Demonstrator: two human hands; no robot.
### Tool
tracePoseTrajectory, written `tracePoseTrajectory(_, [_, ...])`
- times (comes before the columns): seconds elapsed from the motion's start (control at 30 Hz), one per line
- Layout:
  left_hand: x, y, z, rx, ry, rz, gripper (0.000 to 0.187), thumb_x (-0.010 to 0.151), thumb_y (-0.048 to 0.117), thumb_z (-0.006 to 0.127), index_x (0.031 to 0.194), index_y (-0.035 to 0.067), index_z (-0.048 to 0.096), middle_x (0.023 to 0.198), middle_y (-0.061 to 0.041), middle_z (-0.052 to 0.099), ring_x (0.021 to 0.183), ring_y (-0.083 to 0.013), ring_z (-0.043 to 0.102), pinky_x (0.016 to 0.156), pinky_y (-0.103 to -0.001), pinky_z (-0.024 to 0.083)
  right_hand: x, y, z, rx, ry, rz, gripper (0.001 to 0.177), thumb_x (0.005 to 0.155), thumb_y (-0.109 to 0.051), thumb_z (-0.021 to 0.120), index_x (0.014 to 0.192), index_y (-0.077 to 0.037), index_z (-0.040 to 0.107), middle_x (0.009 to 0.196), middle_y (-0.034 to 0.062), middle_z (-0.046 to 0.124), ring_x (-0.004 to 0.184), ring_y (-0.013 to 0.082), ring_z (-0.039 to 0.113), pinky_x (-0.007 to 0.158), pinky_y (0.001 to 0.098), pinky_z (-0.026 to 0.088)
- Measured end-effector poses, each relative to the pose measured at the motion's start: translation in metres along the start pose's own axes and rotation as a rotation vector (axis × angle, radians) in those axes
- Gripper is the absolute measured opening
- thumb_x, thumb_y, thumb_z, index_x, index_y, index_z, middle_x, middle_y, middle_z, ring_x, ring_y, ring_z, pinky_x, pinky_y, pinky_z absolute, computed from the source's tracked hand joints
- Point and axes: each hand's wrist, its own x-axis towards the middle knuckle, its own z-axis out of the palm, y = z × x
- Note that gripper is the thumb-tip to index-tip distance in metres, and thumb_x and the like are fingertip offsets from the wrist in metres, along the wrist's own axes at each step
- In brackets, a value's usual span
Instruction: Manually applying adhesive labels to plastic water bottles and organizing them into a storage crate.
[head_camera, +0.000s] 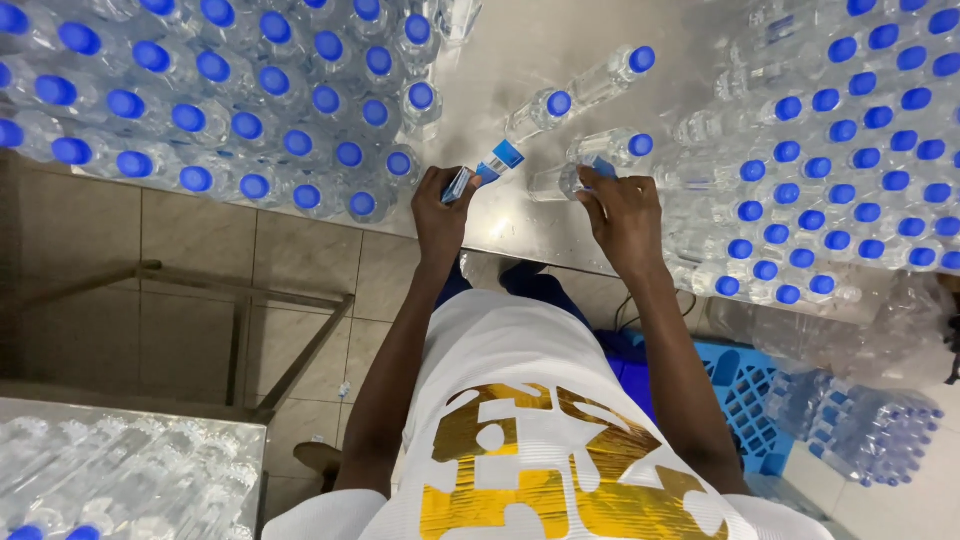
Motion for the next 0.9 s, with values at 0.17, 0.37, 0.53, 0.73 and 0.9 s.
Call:
tracePoseTrajectory(0.17, [-0.002, -0.003, 0.003, -0.009, -0.006, -0.009, 0.019, 0.100, 0.026, 0.088, 0.107, 0.009, 0.081, 0.092, -0.008, 0.067, 0.090, -0.0242, 0.073, 0.083, -0.038, 0.053, 0.000, -0.009, 0.007, 0.077, 0.116, -0.026, 0.024, 0.099, -0.005, 0.087, 0.122, -0.012, 0.083, 0.101, 0.0016, 0.075, 0.088, 0.0217, 0.071, 0.104, 0.0418, 0.050])
tracePoseTrajectory(0.37, [-0.001, -0.011, 0.007, -0.002, -0.028, -0.030, 0.021, 0.100, 0.028, 0.088, 0.108, 0.010, 0.081, 0.092, -0.008, 0.067, 0.089, -0.0240, 0.072, 0.080, -0.037, 0.052, -0.012, -0.006, 0.018, 0.057, 0.125, -0.021, 0.028, 0.100, -0.014, 0.090, 0.127, -0.016, 0.083, 0.092, -0.0038, 0.070, 0.096, 0.0180, 0.066, 0.107, 0.0459, 0.033])
tracePoseTrajectory(0.53, [0.000, -0.009, 0.006, -0.012, -0.044, -0.063, 0.020, 0.101, 0.027, 0.086, 0.108, 0.009, 0.080, 0.091, -0.008, 0.066, 0.088, -0.0217, 0.070, 0.079, -0.035, 0.052, -0.013, -0.011, 0.018, 0.191, 0.089, 0.080, 0.034, 0.101, -0.016, 0.090, 0.133, -0.012, 0.079, 0.094, 0.0006, 0.071, 0.108, 0.0237, 0.063, 0.103, 0.0476, 0.030])
tracePoseTrajectory(0.73, [-0.003, -0.014, 0.004, -0.011, -0.068, -0.100, 0.022, 0.104, 0.029, 0.085, 0.112, 0.009, 0.080, 0.097, -0.010, 0.066, 0.090, -0.0233, 0.072, 0.077, -0.036, 0.052, -0.021, -0.016, 0.029, 0.203, 0.172, 0.159, 0.034, 0.097, -0.008, 0.091, 0.128, -0.006, 0.078, 0.115, 0.0095, 0.050, 0.113, 0.0338, 0.051, 0.100, 0.0487, 0.045])
tracePoseTrajectory(0.9, [0.000, -0.015, 0.007, -0.014, -0.049, -0.121, 0.023, 0.102, 0.027, 0.086, 0.112, 0.007, 0.079, 0.096, -0.010, 0.066, 0.089, -0.0229, 0.070, 0.075, -0.034, 0.053, -0.024, -0.010, 0.030, 0.197, 0.177, 0.109, 0.042, 0.103, -0.011, 0.086, 0.142, -0.005, 0.070, 0.117, 0.0091, 0.059, 0.115, 0.0300, 0.055, 0.105, 0.0486, 0.038])
